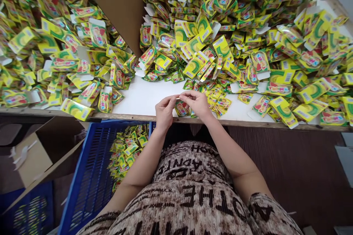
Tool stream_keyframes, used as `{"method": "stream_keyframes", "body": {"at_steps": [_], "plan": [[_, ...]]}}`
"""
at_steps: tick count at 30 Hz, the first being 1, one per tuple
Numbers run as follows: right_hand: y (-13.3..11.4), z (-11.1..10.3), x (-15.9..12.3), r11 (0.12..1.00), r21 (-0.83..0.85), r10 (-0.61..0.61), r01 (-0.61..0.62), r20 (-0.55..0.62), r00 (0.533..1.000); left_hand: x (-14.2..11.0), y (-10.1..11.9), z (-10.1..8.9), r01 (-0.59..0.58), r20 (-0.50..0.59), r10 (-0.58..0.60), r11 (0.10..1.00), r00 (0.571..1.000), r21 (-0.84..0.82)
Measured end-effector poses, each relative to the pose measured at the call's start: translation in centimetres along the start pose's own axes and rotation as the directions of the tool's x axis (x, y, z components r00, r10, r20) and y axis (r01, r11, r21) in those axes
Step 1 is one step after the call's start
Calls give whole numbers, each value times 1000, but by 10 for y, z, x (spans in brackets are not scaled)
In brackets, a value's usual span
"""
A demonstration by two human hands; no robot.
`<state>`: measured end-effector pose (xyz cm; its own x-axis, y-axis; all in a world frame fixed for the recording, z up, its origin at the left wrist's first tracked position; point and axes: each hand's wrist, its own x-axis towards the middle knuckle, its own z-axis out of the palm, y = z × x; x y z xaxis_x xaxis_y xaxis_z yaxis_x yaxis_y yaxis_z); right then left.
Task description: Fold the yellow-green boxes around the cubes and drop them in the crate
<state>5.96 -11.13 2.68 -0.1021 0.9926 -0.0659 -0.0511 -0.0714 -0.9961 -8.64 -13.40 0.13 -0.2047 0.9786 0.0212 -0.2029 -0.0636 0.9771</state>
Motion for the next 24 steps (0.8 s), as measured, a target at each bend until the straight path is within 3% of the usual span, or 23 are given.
{"method": "stream_keyframes", "body": {"at_steps": [3, 6, 10, 13, 19, 22, 24], "plan": [[-2, 0, 2, 999, -28, 20, -20, -14, 1000, 3, 3, 0, 6, 39, -7, 1000, 999, 27], [-2, -5, 0, 999, -36, -34, 34, 12, 999, 6, 7, -2, -25, 90, 19, 998, 996, 57], [2, -10, -4, 994, -36, -102, 104, 62, 993, 8, 7, -9, -148, 155, 128, 981, 980, 125], [7, -11, -10, 977, -110, -180, 183, 33, 983, 8, 5, -16, -235, 231, 193, 957, 953, 170], [24, -6, -27, 783, -455, -447, 424, 62, 892, 2, 3, -25, -388, 406, 240, 858, 882, 336], [26, -11, -33, 729, -503, -474, 464, 117, 873, -1, 4, -26, -506, 483, 283, 747, 829, 431], [24, -26, -35, 722, -531, -455, 444, 120, 882, -2, 4, -26, -543, 503, 310, 723, 807, 427]]}}
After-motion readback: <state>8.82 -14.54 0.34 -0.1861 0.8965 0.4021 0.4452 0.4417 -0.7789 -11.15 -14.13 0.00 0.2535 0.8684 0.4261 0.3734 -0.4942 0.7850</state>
